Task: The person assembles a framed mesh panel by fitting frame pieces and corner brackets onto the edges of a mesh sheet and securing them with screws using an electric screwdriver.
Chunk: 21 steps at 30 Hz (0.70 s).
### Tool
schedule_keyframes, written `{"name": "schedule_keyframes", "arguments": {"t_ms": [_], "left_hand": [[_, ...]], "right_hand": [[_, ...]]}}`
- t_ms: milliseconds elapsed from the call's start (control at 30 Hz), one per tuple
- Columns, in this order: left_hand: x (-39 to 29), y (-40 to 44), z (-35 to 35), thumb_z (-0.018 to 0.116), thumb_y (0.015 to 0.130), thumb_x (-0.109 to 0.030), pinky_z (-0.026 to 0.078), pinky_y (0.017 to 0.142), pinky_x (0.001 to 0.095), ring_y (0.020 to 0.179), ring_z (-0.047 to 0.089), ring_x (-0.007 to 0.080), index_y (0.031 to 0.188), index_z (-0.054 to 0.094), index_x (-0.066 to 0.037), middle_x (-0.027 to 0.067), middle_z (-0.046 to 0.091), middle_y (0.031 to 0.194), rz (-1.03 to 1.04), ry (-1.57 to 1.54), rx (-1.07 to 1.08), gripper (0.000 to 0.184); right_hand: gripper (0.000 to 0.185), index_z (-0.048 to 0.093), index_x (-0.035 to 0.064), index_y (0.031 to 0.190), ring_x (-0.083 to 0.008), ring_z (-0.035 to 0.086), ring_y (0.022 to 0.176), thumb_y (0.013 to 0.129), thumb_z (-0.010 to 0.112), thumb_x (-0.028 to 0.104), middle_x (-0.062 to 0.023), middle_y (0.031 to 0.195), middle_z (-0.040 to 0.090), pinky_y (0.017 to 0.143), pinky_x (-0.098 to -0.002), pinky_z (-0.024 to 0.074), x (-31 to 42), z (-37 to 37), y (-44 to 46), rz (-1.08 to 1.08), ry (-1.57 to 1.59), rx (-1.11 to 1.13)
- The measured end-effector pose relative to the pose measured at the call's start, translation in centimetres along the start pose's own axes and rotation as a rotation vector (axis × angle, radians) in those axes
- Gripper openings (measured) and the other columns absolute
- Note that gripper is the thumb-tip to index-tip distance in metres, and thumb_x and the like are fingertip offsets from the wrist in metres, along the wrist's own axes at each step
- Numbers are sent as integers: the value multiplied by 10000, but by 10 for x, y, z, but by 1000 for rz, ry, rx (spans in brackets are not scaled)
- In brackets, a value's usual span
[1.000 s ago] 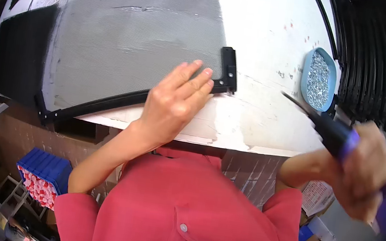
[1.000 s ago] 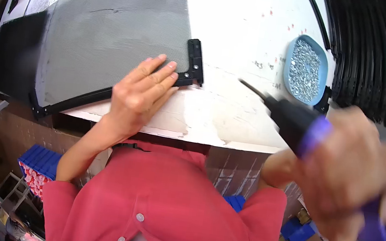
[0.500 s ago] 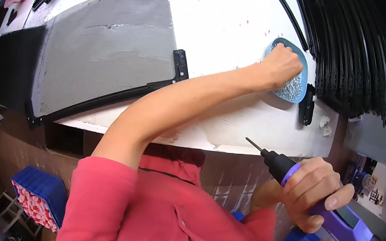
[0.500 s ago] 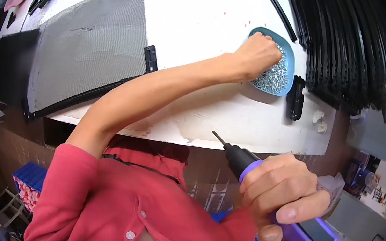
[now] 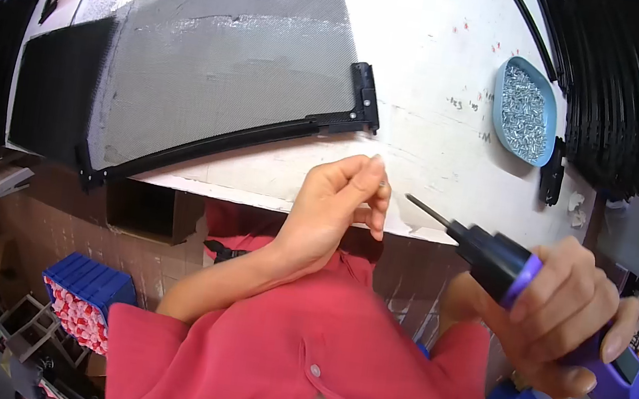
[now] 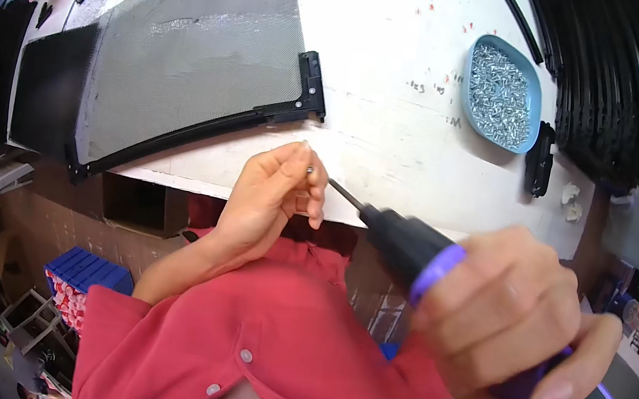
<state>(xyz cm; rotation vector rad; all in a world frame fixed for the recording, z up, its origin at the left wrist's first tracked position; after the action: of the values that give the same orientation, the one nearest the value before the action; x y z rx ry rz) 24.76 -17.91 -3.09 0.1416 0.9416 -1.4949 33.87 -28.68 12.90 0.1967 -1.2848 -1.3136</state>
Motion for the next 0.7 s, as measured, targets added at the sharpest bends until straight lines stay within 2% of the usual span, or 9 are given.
{"name": "schedule_keyframes", "arguments": {"t_ms": [67,233,333,500,533,600,633,667,700], "left_hand": [[0,-6,-11,437,1022,-322,528,562,271,588,571,121,849,521,-31,55,558,735,67,-147,6,348],[-4,-10,-15,431,1023,-331,526,551,269,588,575,123,832,535,-24,54,556,727,74,-179,3,376],[-4,-9,-19,497,999,-333,518,552,274,605,568,119,817,558,-20,51,558,729,86,-237,24,368],[-1,-13,-20,480,1006,-338,486,506,250,530,551,115,768,539,-16,40,552,667,134,-186,149,405],[-2,-12,-22,491,1003,-319,498,548,267,592,576,125,816,563,10,46,570,689,152,-208,208,385],[-25,-13,-37,556,962,-326,527,657,294,719,621,176,924,597,41,104,616,798,449,317,51,371],[-56,-24,-41,661,864,-341,528,804,343,874,639,254,1071,601,69,170,642,973,888,722,-143,463],[-70,-33,-46,760,740,-313,508,893,378,965,627,311,1240,514,87,210,629,1090,1079,1018,-366,686],[-81,-30,-49,793,691,-268,502,907,383,987,618,321,1306,434,98,209,630,1098,1132,1142,-384,801]], "right_hand": [[275,513,64,974,-78,530,461,819,706,184,7,577,540,505,-201,493,-15,12,-1,95,-11,119],[300,481,64,1037,-88,541,469,854,679,196,3,594,547,524,-209,522,-34,32,4,192,-62,329],[305,476,67,1052,-90,549,472,855,672,194,1,600,556,517,-205,519,-42,37,9,257,-46,452],[332,479,65,1064,-89,564,474,842,688,198,2,605,566,519,-197,517,-49,39,14,327,12,470],[342,480,64,1066,-89,565,471,838,695,201,2,604,567,516,-197,516,-48,38,19,355,28,489],[289,488,60,1073,-84,553,486,878,637,212,4,607,551,540,-210,516,-56,40,26,365,-2,447],[267,489,59,1077,-85,548,497,897,607,217,2,610,544,555,-221,517,-62,42,28,352,-28,375],[250,488,54,1101,-88,542,527,927,552,222,-3,625,535,596,-243,511,-69,44,33,390,-39,431],[269,485,49,1128,-99,539,542,937,536,231,-12,639,526,607,-262,497,-81,41,32,383,24,413]]}}
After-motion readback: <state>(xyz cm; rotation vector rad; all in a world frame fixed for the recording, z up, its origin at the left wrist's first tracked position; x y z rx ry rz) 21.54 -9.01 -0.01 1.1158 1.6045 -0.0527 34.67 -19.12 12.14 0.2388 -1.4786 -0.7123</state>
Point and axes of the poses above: each hand's wrist, its own y-axis towards the middle knuckle, its own z-axis out of the palm, x = y × z, the point moved 5 cm from there along y, towards the middle knuckle
